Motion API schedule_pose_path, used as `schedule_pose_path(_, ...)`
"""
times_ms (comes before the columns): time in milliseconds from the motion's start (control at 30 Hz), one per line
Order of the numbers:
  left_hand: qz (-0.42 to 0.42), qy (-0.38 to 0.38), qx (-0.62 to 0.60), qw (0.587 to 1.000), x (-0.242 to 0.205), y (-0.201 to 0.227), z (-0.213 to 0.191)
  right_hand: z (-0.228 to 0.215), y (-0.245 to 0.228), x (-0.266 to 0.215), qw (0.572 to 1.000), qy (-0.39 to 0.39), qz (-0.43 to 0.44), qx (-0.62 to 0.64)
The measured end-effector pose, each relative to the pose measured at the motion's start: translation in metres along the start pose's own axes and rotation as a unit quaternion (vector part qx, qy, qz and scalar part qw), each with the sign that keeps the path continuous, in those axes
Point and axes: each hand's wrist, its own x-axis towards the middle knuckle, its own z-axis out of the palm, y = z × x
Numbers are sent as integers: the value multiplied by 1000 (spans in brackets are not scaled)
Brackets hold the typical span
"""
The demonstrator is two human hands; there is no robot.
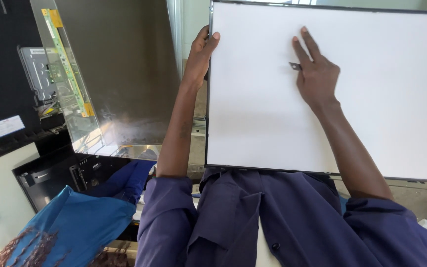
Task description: Performing a final inspection and preparation of a TV panel by scraping the edges with a tool and then moving the panel to a different station.
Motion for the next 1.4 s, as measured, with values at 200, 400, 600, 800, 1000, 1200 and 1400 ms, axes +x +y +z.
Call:
schedule_pose_path(200, -13, 21, -12, 1000, -23, -8, -12, 13, -84, -45, 955, -278, -103, -23)
schedule_pose_path(400, -13, 82, -31, 996, -50, -27, -24, -25, -123, -89, 852, -330, -309, 264)
schedule_pose_path(600, 36, 76, -75, 994, -67, -51, -24, -36, -96, -35, 982, -145, 9, 119)
schedule_pose_path(800, 43, 84, -55, 994, -84, -32, -21, -92, -141, -20, 807, -258, 49, 529)
schedule_pose_path(1000, 72, 97, -22, 992, -106, -39, -21, -150, -141, -13, 589, -122, -28, 798)
schedule_pose_path(1200, 91, 114, 12, 989, -138, -54, -25, -176, -152, -45, 550, -114, -62, 825)
schedule_pose_path(1400, 89, 135, -1, 987, -172, -60, -17, -184, -150, -66, 521, -105, -136, 836)
